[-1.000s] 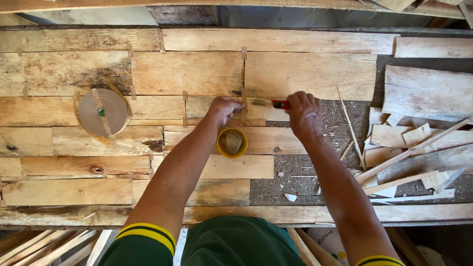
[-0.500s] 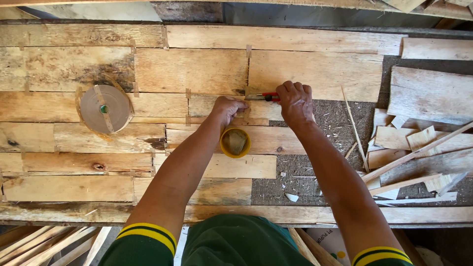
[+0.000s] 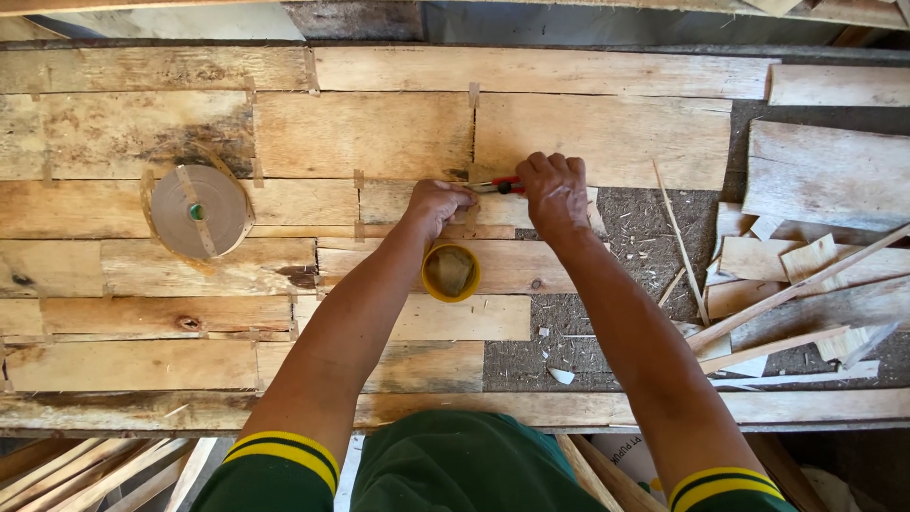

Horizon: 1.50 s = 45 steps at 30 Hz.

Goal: Patching gaps in a wood veneer surface using small wood scraps and adhesive.

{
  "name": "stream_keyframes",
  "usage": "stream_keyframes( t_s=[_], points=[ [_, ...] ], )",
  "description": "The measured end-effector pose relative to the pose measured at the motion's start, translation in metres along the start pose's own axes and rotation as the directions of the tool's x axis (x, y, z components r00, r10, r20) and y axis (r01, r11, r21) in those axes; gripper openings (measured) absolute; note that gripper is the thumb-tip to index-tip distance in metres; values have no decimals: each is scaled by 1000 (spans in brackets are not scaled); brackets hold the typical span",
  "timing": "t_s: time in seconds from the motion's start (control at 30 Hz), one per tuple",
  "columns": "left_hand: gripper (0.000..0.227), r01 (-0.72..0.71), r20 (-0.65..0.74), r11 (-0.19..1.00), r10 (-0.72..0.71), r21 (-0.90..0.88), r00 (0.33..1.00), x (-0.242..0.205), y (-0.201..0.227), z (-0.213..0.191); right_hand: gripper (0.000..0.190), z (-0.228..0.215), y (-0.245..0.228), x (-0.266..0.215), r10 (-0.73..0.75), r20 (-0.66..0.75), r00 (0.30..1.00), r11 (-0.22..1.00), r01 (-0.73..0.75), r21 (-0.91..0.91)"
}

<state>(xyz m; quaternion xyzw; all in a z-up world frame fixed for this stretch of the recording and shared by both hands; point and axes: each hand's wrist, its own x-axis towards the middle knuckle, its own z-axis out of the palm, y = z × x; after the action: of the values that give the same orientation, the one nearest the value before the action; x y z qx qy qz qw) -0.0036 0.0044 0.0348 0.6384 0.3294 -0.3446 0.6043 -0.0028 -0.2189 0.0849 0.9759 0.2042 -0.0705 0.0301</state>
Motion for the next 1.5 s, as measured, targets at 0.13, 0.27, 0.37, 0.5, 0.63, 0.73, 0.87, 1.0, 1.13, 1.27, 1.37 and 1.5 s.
stream_keyframes(
  t_s=[0.13,0.27,0.37,0.5,0.63,0.73,0.87,1.0,1.13,1.27,1.37,1.5],
  points=[
    [10,-2,1,1000,2,-11,1000,-1,3,-1,18,-4,11,-12,38,-55,998,998,-36,47],
    [10,3,-53,998,-6,-60,999,-12,15,-11,20,-33,20,-33,130,-38,991,965,-118,236],
    [8,-48,-83,990,37,-130,996,-22,25,-27,14,-84,13,-44,123,371,920,958,-207,196],
    [6,-206,-98,945,187,-252,977,-19,28,-46,8,-34,34,-99,-169,353,920,968,88,236],
    [5,-288,-115,917,265,-278,957,-3,16,-50,16,-19,24,-126,-337,133,932,934,313,172],
    [5,-390,-130,859,368,-333,921,23,-1,-50,18,-19,16,-121,-306,374,875,952,272,142],
    [8,-469,-168,828,438,-307,883,22,-3,-42,28,-39,5,-71,-131,391,911,934,-19,357],
    [8,-418,-240,898,380,-137,894,-11,17,-30,22,-76,-12,-6,70,221,973,814,-184,550],
    [7,-431,-262,897,395,-97,880,-1,10,-26,25,-28,-10,43,14,-24,1000,770,5,638],
    [7,-489,-239,865,455,-109,858,10,6,-26,43,-37,-20,62,6,-8,1000,733,1,680],
    [6,-518,-216,850,490,-96,844,19,8,-25,41,-40,-24,70,-3,73,997,758,-45,651],
    [5,-543,-155,839,542,39,826,23,12,-13,39,-31,-18,79,32,139,990,741,-116,661]
  ],
)
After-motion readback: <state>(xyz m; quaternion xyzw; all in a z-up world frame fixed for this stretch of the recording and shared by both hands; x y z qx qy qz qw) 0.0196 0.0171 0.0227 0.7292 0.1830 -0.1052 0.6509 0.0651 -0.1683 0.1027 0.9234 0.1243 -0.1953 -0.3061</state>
